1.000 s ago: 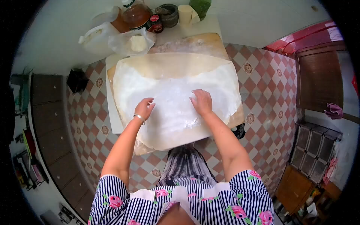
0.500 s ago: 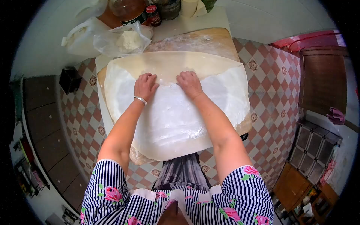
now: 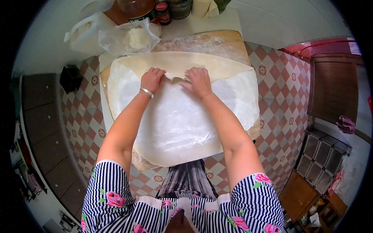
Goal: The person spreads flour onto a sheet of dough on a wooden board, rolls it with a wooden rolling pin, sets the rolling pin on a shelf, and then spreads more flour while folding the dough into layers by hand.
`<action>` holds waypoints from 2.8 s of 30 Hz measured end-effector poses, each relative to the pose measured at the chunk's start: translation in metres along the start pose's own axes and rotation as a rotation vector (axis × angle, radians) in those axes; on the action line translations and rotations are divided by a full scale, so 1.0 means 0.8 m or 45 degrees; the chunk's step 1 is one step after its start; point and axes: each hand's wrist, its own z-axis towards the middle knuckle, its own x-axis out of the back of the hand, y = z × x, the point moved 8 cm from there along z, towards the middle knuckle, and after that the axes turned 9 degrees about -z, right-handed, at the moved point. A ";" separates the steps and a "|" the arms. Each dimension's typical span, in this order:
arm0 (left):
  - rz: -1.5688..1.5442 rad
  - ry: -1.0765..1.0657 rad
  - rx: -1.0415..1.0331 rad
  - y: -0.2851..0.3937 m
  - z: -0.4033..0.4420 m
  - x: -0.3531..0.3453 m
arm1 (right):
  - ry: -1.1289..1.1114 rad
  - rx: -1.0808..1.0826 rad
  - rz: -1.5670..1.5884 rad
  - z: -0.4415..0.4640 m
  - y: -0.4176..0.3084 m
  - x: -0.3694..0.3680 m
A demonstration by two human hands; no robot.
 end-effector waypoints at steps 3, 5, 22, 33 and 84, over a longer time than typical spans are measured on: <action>-0.111 0.214 -0.027 0.017 0.007 0.028 | 0.084 0.042 -0.049 -0.013 0.006 -0.004; -0.110 0.165 -0.063 0.023 0.002 0.030 | 0.047 0.017 -0.024 -0.019 0.017 -0.013; -0.454 -0.283 -0.225 0.096 -0.215 0.029 | -0.419 0.240 0.286 -0.202 0.002 0.038; -0.132 -0.511 0.254 -0.111 -0.096 0.073 | -0.925 -0.320 0.025 -0.080 0.183 0.016; 0.352 0.506 1.520 -0.001 -0.459 0.000 | -0.529 -0.253 -0.024 -0.307 -0.070 -0.067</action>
